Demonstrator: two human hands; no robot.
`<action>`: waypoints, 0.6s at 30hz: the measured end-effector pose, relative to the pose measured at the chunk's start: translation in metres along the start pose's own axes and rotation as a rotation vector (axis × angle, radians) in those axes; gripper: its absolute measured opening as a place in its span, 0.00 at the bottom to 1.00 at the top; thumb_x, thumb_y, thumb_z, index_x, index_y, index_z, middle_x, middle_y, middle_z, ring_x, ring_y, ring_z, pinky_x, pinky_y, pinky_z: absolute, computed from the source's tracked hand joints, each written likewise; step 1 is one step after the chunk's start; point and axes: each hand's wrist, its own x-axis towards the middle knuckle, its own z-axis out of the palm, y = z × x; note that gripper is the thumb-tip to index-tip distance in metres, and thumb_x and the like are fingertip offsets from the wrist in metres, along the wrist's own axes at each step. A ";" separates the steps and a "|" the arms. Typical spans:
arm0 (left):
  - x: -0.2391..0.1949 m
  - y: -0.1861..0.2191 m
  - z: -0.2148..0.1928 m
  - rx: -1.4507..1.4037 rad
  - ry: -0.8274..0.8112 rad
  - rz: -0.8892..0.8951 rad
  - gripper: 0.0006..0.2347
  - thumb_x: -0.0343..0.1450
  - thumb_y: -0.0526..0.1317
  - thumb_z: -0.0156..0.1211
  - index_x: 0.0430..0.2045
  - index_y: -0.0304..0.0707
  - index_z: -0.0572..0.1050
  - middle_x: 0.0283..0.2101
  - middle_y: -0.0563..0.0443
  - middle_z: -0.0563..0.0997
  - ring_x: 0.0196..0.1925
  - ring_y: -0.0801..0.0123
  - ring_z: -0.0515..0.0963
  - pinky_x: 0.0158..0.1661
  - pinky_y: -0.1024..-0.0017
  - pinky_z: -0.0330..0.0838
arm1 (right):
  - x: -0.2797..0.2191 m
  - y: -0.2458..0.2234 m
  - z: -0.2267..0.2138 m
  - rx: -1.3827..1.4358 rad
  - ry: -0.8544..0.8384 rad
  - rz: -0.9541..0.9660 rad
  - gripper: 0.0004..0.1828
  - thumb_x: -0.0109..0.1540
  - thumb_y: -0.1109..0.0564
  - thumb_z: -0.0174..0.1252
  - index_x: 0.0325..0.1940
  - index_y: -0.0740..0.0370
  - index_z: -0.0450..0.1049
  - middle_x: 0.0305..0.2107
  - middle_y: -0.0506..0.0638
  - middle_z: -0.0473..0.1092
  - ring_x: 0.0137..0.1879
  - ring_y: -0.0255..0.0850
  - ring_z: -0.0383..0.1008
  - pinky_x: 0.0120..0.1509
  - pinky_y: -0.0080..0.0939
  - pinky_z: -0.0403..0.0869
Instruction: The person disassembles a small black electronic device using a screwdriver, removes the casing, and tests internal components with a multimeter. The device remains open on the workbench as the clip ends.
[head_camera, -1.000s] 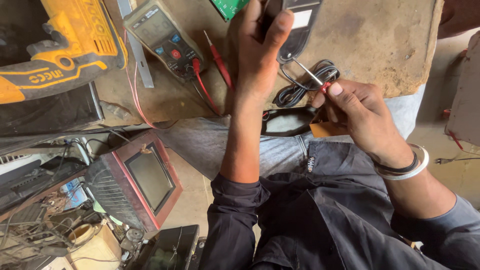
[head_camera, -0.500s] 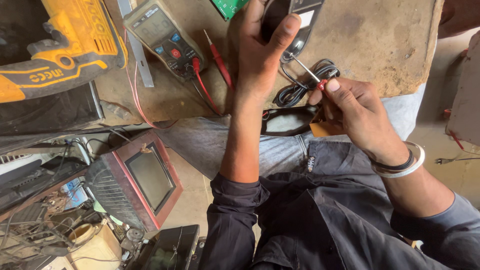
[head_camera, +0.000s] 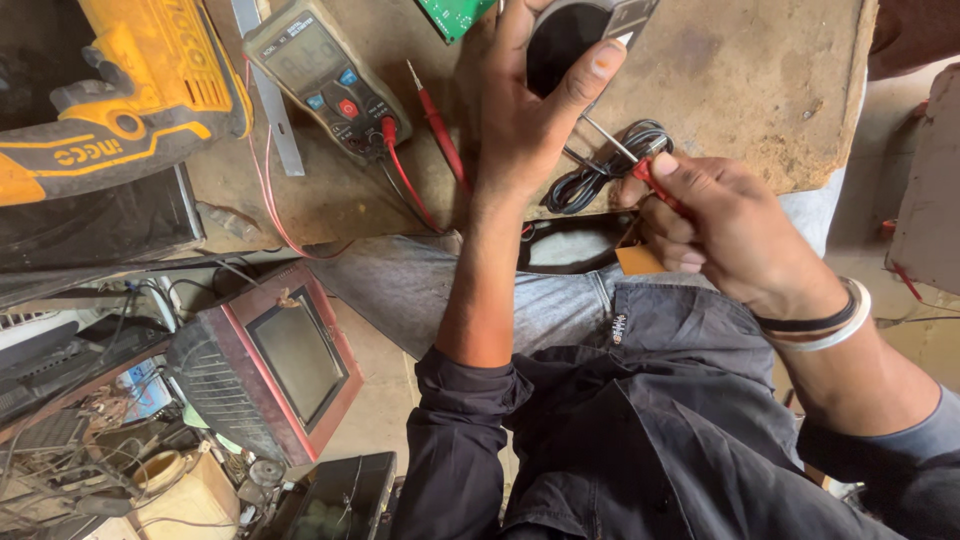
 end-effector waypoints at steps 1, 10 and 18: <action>0.000 0.001 0.000 0.013 0.000 -0.005 0.14 0.76 0.42 0.70 0.48 0.34 0.74 0.42 0.55 0.78 0.43 0.77 0.75 0.46 0.77 0.71 | 0.000 0.001 0.002 -0.058 -0.001 -0.031 0.21 0.74 0.49 0.42 0.43 0.68 0.73 0.15 0.42 0.55 0.19 0.31 0.52 0.23 0.33 0.55; 0.001 0.001 0.001 -0.060 -0.009 -0.036 0.14 0.78 0.43 0.68 0.48 0.32 0.73 0.43 0.52 0.77 0.44 0.74 0.75 0.48 0.75 0.71 | -0.003 -0.008 0.010 -0.474 0.111 -0.122 0.21 0.73 0.47 0.45 0.42 0.63 0.77 0.14 0.40 0.57 0.19 0.29 0.52 0.23 0.32 0.54; 0.002 0.000 0.000 -0.044 0.010 -0.036 0.15 0.78 0.44 0.67 0.48 0.31 0.73 0.44 0.51 0.78 0.47 0.71 0.78 0.50 0.73 0.72 | -0.004 -0.004 0.010 -1.118 0.303 -0.440 0.16 0.72 0.52 0.55 0.39 0.68 0.77 0.15 0.51 0.66 0.19 0.35 0.63 0.25 0.38 0.62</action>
